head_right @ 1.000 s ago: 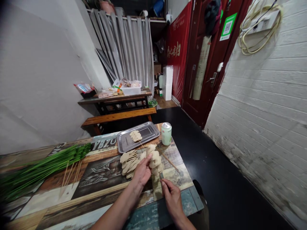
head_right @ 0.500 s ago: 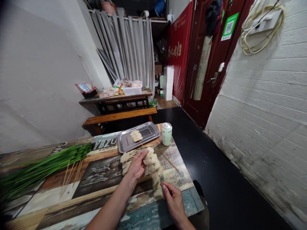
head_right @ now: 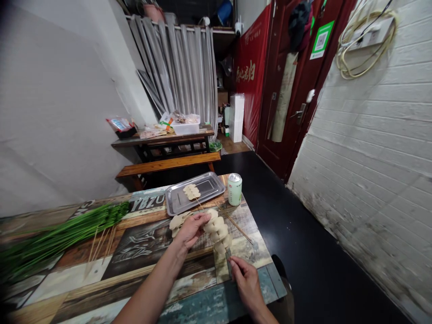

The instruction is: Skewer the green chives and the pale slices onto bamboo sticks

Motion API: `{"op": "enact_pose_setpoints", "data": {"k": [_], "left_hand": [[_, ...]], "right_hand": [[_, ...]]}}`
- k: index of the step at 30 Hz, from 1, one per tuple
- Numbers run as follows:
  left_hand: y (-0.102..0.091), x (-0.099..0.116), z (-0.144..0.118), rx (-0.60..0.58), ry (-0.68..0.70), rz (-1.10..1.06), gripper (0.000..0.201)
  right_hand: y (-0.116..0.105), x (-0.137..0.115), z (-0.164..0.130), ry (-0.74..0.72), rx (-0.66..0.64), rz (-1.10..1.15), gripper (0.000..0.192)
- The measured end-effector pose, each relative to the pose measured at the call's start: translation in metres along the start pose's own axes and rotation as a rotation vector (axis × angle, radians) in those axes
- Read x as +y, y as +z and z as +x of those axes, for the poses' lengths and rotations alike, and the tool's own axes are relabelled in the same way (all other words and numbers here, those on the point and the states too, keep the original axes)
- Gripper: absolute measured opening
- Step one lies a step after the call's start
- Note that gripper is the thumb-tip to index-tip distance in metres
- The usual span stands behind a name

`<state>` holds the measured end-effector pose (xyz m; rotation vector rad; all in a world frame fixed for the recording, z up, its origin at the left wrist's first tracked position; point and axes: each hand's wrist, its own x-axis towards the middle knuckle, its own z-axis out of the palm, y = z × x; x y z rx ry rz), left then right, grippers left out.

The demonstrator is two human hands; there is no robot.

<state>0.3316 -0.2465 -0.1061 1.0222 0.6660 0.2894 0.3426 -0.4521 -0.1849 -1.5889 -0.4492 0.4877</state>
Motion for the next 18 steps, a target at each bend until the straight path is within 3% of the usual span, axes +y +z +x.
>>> {"op": "enact_pose_setpoints", "data": {"k": [9, 12, 15, 18], "left_hand": [[0.004, 0.011, 0.001, -0.147, -0.044, 0.02, 0.03], [0.004, 0.014, 0.002, -0.102, 0.012, -0.093, 0.037], [0.007, 0.0, -0.002, -0.044, -0.021, -0.247, 0.03], [0.016, -0.027, -0.011, -0.135, -0.16, -0.345, 0.026]], "right_hand": [[-0.014, -0.005, 0.006, -0.008, 0.001, -0.014, 0.034], [-0.012, -0.008, 0.008, 0.0, 0.039, 0.03, 0.033], [-0.006, -0.009, 0.012, 0.01, 0.079, 0.086, 0.032], [0.002, -0.008, 0.015, 0.031, 0.072, 0.14, 0.033]]}}
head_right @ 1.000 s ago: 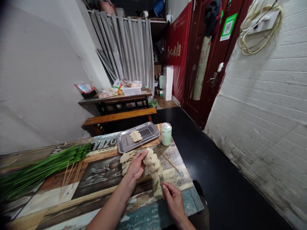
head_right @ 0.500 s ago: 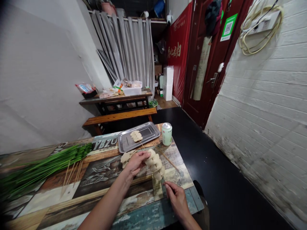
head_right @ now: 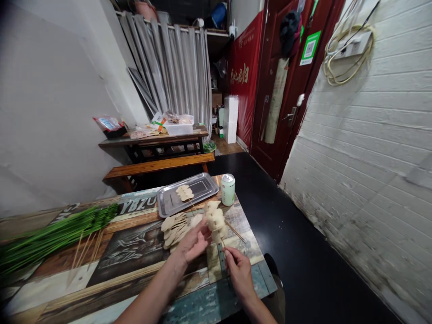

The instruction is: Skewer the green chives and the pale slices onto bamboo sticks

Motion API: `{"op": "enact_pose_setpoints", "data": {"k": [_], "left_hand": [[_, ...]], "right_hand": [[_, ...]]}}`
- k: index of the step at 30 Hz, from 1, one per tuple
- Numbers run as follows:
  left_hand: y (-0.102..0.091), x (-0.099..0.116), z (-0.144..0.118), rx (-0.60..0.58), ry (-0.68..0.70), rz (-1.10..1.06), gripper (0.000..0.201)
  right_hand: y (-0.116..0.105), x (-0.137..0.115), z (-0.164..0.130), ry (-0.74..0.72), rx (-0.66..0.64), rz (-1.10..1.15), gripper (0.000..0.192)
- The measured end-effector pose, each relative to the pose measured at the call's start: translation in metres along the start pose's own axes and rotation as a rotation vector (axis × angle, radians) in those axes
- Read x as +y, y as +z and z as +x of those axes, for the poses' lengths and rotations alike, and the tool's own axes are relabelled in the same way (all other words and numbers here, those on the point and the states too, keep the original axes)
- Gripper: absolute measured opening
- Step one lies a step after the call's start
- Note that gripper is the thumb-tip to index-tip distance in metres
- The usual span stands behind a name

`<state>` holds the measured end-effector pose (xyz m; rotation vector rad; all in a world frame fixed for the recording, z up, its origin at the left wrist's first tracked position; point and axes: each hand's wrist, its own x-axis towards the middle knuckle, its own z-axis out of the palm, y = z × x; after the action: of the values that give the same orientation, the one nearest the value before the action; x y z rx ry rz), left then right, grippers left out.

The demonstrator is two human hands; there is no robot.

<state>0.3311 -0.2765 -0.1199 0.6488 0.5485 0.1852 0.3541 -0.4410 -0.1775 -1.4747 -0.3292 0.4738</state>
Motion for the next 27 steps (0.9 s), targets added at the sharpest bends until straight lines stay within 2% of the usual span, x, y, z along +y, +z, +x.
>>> {"op": "enact_pose_setpoints", "data": {"k": [3, 6, 10, 15, 23, 27], "left_hand": [[0.001, -0.025, -0.004, 0.004, -0.034, -0.061, 0.02], [0.0, -0.034, -0.006, 0.04, -0.033, -0.085, 0.017], [-0.005, -0.035, -0.005, 0.053, -0.047, -0.055, 0.015], [-0.01, -0.039, -0.003, 0.095, -0.03, -0.034, 0.016], [-0.006, -0.04, -0.006, 0.131, -0.046, -0.021, 0.02], [-0.007, -0.038, -0.006, 0.125, -0.009, -0.03, 0.022]], "right_hand": [[0.007, 0.003, 0.001, 0.016, -0.015, 0.04, 0.032], [0.012, 0.005, -0.001, 0.044, -0.031, 0.066, 0.033], [0.015, 0.008, -0.004, 0.125, -0.042, 0.126, 0.037], [0.018, 0.006, -0.005, 0.159, -0.052, 0.145, 0.04], [0.02, 0.008, -0.005, 0.105, -0.075, 0.131, 0.037], [0.02, 0.008, -0.005, 0.082, -0.065, 0.08, 0.038]]}}
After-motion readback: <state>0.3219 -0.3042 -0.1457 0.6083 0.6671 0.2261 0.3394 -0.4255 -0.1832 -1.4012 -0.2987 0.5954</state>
